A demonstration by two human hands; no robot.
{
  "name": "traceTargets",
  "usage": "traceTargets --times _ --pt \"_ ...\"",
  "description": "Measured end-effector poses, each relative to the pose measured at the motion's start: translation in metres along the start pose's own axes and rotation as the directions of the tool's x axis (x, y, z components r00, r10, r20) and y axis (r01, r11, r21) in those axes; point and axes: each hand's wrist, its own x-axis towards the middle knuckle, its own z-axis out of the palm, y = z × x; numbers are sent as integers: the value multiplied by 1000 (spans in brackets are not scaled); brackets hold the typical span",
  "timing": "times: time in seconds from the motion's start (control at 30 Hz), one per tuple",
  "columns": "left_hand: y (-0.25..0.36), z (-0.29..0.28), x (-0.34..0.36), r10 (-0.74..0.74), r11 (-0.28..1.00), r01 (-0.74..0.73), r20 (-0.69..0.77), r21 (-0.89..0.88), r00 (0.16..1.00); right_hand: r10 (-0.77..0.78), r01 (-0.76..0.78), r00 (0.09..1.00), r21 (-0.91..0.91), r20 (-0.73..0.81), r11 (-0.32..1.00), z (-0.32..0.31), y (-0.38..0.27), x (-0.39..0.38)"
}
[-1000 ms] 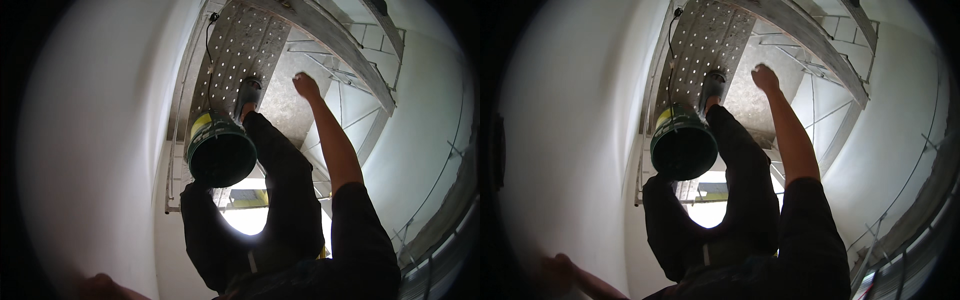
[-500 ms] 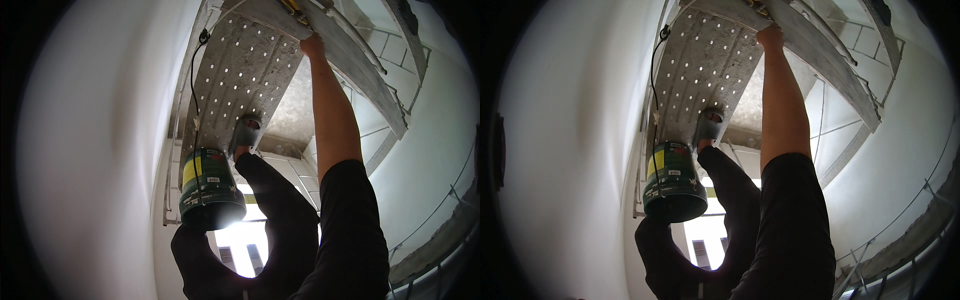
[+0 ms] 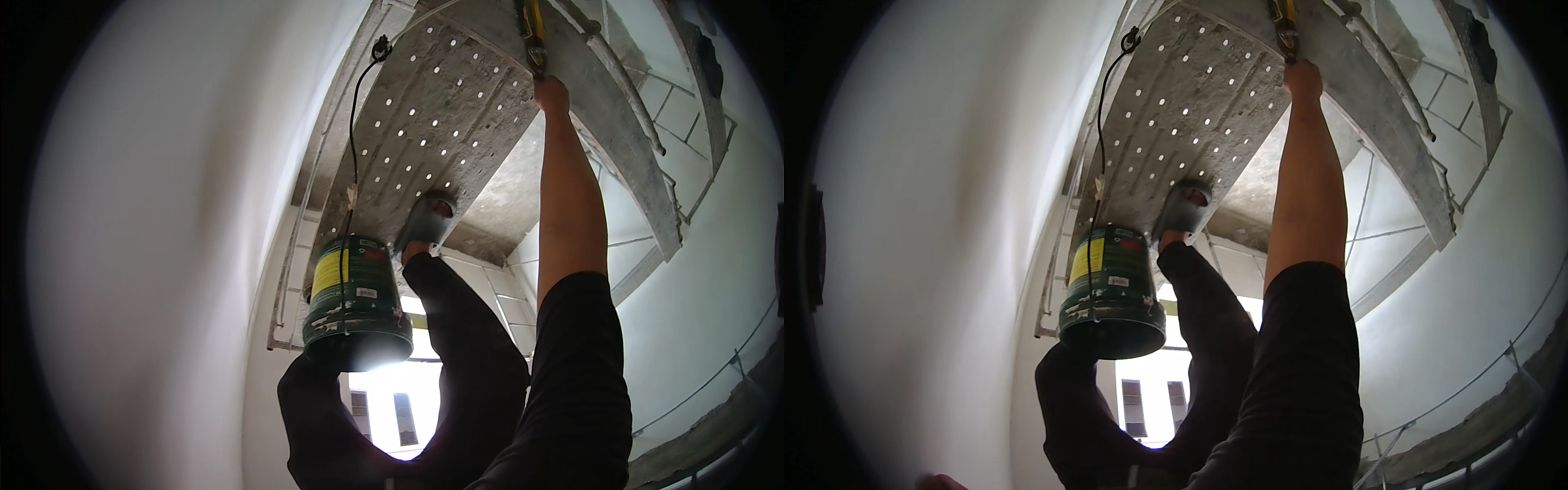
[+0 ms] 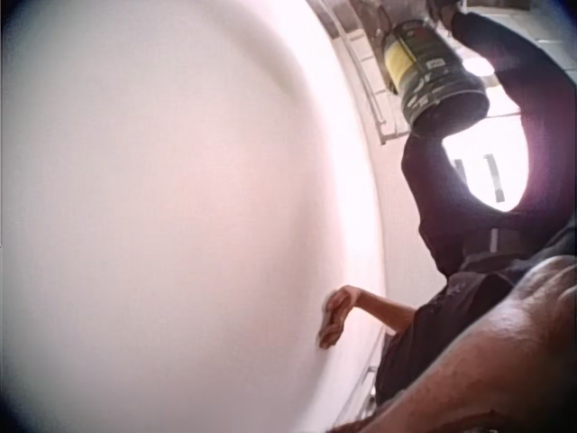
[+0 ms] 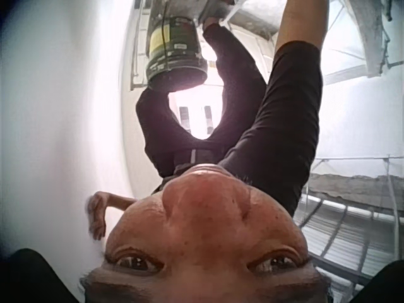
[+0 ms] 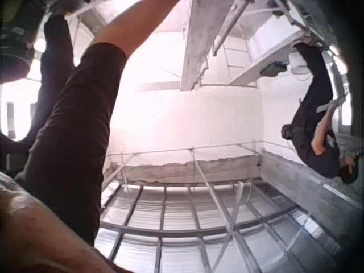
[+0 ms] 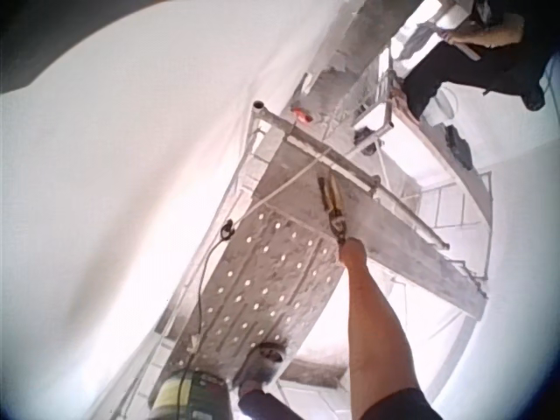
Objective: The person positions a metal frame against a wall and uses a power drill to secure it. They then use a manual crimping tool to fasten the frame at multiple points along its length.
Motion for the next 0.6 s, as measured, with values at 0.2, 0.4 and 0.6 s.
traceTargets --times 0.2,0.4,0.6 --pt "6 -13 9 54 997 -53 24 -62 998 -43 -240 956 862 289 446 -16 -47 -131" --pt "2 -19 13 84 990 -84 0 -111 996 -96 -383 898 869 430 312 -58 -39 -329" --pt "13 -16 25 108 987 -87 -149 138 983 -189 -213 912 815 363 539 -127 -1 -496"
